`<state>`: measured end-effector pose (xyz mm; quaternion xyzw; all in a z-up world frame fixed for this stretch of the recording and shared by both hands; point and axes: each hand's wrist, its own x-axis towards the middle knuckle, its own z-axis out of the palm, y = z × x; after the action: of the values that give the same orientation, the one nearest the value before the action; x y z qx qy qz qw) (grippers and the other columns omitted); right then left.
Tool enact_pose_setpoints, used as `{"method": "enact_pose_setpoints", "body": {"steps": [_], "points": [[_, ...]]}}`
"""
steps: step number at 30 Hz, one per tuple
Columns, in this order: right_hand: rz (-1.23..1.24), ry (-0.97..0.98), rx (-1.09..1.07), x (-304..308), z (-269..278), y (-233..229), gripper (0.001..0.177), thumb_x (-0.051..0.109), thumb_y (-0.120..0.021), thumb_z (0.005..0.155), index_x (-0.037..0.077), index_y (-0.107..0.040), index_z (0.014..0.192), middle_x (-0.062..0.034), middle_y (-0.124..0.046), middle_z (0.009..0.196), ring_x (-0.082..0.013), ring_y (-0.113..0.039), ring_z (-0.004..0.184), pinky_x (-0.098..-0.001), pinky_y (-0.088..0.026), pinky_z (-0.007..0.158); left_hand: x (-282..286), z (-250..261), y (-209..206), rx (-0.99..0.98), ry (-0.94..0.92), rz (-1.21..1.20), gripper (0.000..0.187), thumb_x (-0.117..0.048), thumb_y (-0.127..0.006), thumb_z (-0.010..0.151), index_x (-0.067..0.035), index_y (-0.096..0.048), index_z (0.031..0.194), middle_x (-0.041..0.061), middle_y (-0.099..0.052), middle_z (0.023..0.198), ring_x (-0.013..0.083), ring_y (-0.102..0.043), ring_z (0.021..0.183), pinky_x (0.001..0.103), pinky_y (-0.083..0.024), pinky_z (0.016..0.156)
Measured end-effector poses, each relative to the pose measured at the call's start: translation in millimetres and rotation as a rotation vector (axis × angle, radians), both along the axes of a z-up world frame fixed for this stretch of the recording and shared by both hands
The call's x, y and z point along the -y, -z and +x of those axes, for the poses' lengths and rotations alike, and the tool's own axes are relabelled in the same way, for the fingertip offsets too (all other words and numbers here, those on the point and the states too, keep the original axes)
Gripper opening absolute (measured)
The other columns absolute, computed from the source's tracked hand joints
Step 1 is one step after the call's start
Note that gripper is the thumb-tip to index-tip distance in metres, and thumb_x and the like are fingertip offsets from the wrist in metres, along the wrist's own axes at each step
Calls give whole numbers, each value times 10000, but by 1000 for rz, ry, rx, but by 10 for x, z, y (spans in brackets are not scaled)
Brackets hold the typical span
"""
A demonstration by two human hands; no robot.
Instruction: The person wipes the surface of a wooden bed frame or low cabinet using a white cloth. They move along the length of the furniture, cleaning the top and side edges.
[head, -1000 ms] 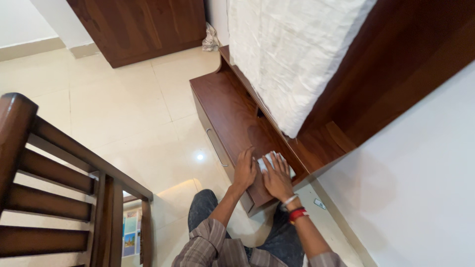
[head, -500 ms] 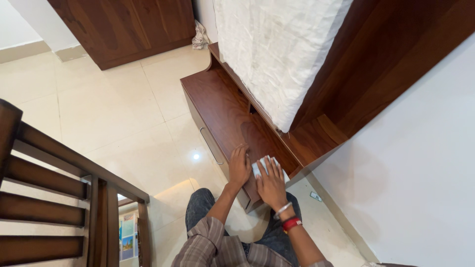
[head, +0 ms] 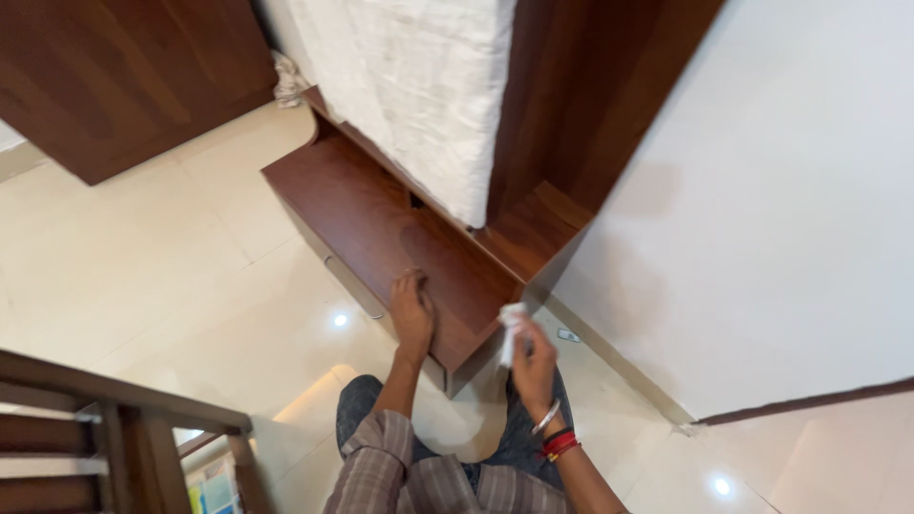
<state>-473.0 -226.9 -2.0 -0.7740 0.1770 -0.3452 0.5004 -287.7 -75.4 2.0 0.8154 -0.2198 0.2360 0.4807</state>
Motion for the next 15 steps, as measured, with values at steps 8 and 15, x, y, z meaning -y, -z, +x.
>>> {"method": "enact_pose_setpoints", "body": {"steps": [8,15], "points": [[405,169,110,666,625,-294,711,538,-374,1031,160,-307,1628,-113,-269,1687,-260,-313,1485,-410,-329,1144,47,-55,-126,59,5,41,251,30,-561,874,9,-676,1096,186,-679,1221,392,-587,1188,471,-460,1049],[576,105,127,1010,1123,664,659,367,-312,1067,116,-124,1647,-81,-102,1739,-259,-76,1595,-371,-103,1269,165,-26,-127,65,-26,324,282,-91,-583,921,3,-658,1175,179,-632,1321,379,-539,1276,486,-416,1093]]}}
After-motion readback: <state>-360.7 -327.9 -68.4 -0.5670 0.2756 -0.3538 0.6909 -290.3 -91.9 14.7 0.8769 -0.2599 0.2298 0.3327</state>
